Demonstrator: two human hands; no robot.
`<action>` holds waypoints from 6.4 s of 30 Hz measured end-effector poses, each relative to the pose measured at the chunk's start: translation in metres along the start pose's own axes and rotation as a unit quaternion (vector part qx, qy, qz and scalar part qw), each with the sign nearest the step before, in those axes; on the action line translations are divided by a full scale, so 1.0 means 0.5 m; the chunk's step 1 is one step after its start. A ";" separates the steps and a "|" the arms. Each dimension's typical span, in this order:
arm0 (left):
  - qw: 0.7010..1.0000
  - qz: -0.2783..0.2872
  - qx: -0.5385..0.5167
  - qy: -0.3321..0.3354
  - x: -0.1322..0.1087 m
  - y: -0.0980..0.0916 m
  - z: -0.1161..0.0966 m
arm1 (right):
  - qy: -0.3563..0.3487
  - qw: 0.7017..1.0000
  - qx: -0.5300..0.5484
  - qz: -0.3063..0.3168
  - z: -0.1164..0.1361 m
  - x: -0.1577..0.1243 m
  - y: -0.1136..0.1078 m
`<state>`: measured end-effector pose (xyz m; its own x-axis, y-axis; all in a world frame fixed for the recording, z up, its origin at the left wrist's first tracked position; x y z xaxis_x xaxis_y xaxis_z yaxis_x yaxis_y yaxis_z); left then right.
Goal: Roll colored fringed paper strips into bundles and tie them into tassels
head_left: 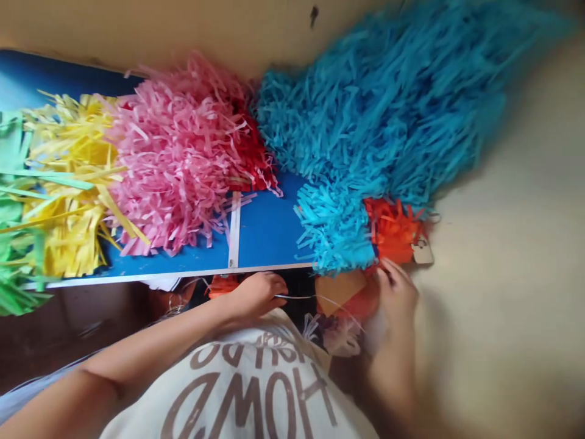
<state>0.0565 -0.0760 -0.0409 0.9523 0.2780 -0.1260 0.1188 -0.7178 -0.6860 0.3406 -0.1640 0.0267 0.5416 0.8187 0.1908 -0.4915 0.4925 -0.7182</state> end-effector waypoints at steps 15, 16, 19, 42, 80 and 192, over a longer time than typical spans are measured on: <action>0.969 -0.071 0.168 0.166 0.393 -0.102 -0.148 | -0.067 0.997 -0.007 0.046 0.001 0.280 0.146; 0.967 -0.078 0.203 0.130 0.429 -0.109 -0.118 | -0.044 0.999 -0.032 -0.006 -0.010 0.272 0.119; 0.963 -0.099 0.245 0.055 0.487 -0.146 -0.033 | -0.038 0.986 -0.134 -0.087 -0.005 0.211 0.077; 0.944 -0.170 0.256 0.120 0.432 -0.227 -0.018 | -0.078 0.962 -0.223 0.137 0.019 0.228 0.198; 0.951 -0.217 0.218 -0.009 0.348 -0.451 0.109 | -0.157 0.980 -0.095 -0.071 0.124 0.064 0.111; 0.911 -0.374 0.096 0.145 0.271 -0.305 -0.267 | -0.146 0.892 -0.420 0.074 0.500 0.314 -0.162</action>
<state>0.2048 -0.0140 0.1421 0.6628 0.4431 0.6036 0.7401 -0.2650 -0.6180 0.2947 -0.0014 0.2821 0.2524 0.9589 0.1300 0.2088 0.0772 -0.9749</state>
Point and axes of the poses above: each hand's wrist, its own x-axis towards the middle knuckle, its own y-axis out of the palm, z = x × y, the point moved 10 cm from there along x, towards the middle knuckle, and after that the axes turned 2 degrees about z, right-handed, at the moved point
